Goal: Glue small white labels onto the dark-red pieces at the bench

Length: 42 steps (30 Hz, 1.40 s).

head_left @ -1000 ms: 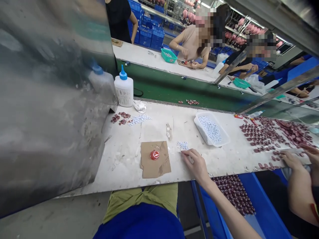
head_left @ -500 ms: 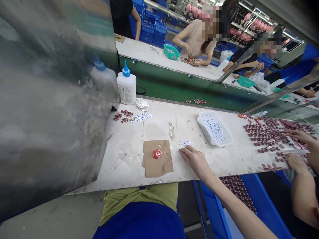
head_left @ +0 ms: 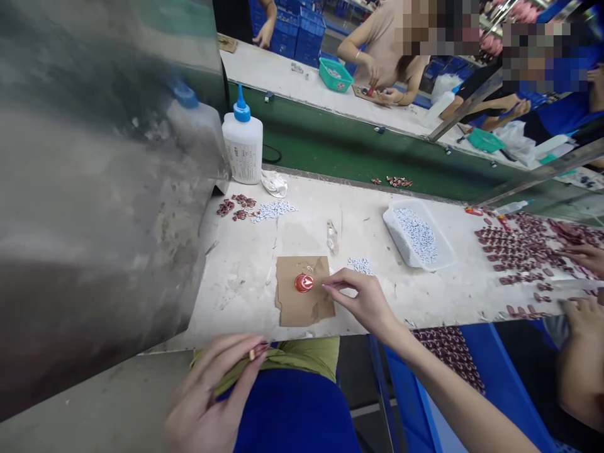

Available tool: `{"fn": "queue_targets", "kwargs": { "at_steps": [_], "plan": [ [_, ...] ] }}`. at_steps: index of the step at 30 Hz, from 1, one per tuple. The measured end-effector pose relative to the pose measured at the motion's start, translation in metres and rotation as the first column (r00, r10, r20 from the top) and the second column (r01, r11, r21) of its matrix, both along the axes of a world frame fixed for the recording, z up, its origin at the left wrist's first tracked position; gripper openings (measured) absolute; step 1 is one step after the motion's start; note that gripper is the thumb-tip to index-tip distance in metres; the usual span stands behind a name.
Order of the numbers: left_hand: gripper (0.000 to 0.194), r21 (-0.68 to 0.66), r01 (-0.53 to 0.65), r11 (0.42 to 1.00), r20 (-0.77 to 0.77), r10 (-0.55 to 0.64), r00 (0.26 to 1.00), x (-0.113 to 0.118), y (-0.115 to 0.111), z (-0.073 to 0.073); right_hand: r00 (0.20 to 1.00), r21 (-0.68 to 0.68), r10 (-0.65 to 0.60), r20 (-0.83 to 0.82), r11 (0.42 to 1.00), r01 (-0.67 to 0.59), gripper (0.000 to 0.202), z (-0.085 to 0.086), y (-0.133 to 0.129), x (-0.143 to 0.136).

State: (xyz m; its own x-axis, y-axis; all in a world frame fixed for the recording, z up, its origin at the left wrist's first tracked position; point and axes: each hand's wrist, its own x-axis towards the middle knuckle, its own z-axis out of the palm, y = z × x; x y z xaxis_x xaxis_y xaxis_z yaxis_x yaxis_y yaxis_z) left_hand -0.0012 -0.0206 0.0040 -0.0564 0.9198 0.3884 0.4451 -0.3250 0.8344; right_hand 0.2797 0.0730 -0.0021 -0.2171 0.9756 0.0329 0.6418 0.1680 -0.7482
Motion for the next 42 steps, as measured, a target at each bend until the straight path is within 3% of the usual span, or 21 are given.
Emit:
{"fn": "queue_targets", "kwargs": {
  "at_steps": [4, 9, 29, 33, 37, 42],
  "plan": [
    [0.031, -0.037, 0.124, 0.992, -0.017, -0.125, 0.992, 0.019, 0.026, -0.006, 1.0, 0.028, 0.017, 0.0, 0.999, -0.017, 0.008, -0.002, 0.007, -0.012],
    [0.034, -0.029, 0.121, 0.992, -0.021, -0.121, 0.992, 0.02, 0.039, -0.014, 0.998, 0.065, 0.057, -0.002, 0.996, -0.057, 0.013, -0.008, 0.009, -0.011],
    [0.03, -0.115, 0.125, 0.986, 0.054, -0.119, 0.991, 0.026, 0.044, -0.024, 0.995, 0.107, 0.1, -0.009, 0.989, -0.098, 0.014, -0.007, 0.007, -0.013],
    [0.028, -0.119, 0.11, 0.987, 0.089, -0.1, 0.991, 0.03, 0.045, -0.016, 0.989, 0.115, 0.063, -0.137, 0.992, -0.047, 0.016, 0.003, -0.001, -0.019],
    [0.028, -0.147, 0.093, 0.985, 0.13, -0.074, 0.989, 0.033, 0.044, -0.002, 0.94, 0.058, 0.045, -0.338, 0.998, -0.027, 0.014, 0.024, -0.014, -0.033],
    [0.026, -0.156, 0.102, 0.982, 0.177, -0.074, 0.981, 0.035, 0.043, 0.007, 0.887, 0.029, 0.079, -0.456, 0.997, -0.073, 0.012, 0.042, -0.023, -0.051]
  ]
}}
